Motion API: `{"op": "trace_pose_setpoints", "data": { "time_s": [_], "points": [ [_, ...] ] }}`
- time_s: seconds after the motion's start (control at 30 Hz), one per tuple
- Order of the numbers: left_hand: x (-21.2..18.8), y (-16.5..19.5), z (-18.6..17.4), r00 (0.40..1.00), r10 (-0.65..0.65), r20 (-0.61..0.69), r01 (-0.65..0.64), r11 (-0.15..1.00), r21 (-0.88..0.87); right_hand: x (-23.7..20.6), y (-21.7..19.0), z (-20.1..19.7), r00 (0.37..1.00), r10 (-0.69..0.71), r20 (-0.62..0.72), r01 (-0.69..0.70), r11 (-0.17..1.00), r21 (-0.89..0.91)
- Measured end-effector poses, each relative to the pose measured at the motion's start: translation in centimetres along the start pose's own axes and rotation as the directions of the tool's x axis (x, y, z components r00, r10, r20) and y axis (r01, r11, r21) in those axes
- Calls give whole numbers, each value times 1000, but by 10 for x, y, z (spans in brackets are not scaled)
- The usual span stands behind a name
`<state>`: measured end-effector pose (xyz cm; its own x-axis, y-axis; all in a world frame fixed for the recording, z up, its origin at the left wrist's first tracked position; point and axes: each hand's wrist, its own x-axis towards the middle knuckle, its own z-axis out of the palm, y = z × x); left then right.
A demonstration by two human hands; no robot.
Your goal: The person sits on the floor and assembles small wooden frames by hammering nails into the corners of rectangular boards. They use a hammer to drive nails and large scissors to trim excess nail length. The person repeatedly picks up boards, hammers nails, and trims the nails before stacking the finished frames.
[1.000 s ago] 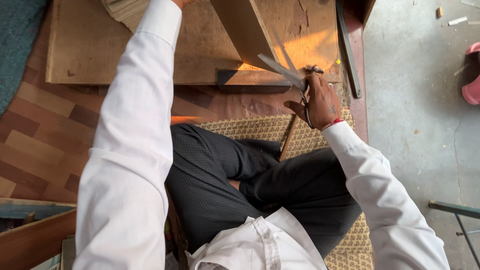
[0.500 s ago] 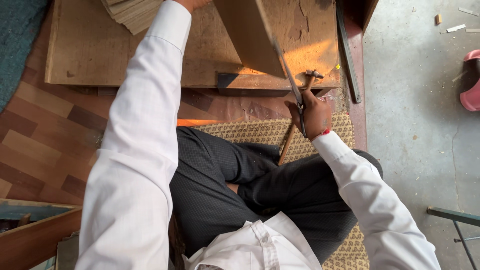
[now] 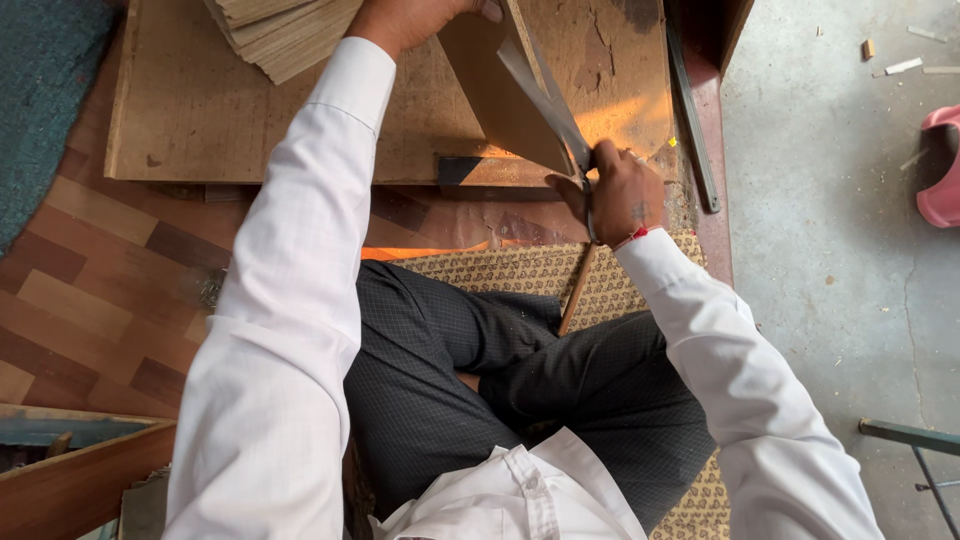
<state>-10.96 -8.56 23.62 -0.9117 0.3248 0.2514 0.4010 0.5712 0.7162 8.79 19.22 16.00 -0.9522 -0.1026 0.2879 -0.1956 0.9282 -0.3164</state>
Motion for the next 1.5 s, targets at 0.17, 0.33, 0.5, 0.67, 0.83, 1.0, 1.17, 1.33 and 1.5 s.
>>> {"op": "trace_pose_setpoints", "data": {
  "time_s": [0.17,0.33,0.5,0.67,0.83,1.0,1.17,1.33,1.5],
  "points": [
    [1,7,-1,994,111,4,-111,992,-54,0,5,3,992,107,66,-114,987,113],
    [5,6,11,975,210,-67,-210,978,3,21,-11,-13,993,-108,-37,113,980,164],
    [5,4,25,940,314,-136,-298,947,123,46,-30,-26,994,-84,-65,90,991,95],
    [2,6,27,925,360,-117,-362,932,4,38,-30,-26,989,-113,-93,123,987,107],
    [1,14,26,979,193,-62,-193,981,3,34,-20,-18,998,-32,-55,38,994,102],
    [-4,17,21,932,336,-135,-338,941,6,28,-19,-13,997,64,-32,-57,984,170],
    [-7,20,24,869,457,-188,-458,888,42,34,-29,-23,979,-123,-162,151,973,174],
    [-12,24,31,850,483,-211,-489,872,30,53,-31,-38,942,-230,-244,244,969,27],
    [-19,26,28,843,492,-217,-509,860,-27,48,-35,-31,984,-68,-166,88,989,116]
  ]
}}
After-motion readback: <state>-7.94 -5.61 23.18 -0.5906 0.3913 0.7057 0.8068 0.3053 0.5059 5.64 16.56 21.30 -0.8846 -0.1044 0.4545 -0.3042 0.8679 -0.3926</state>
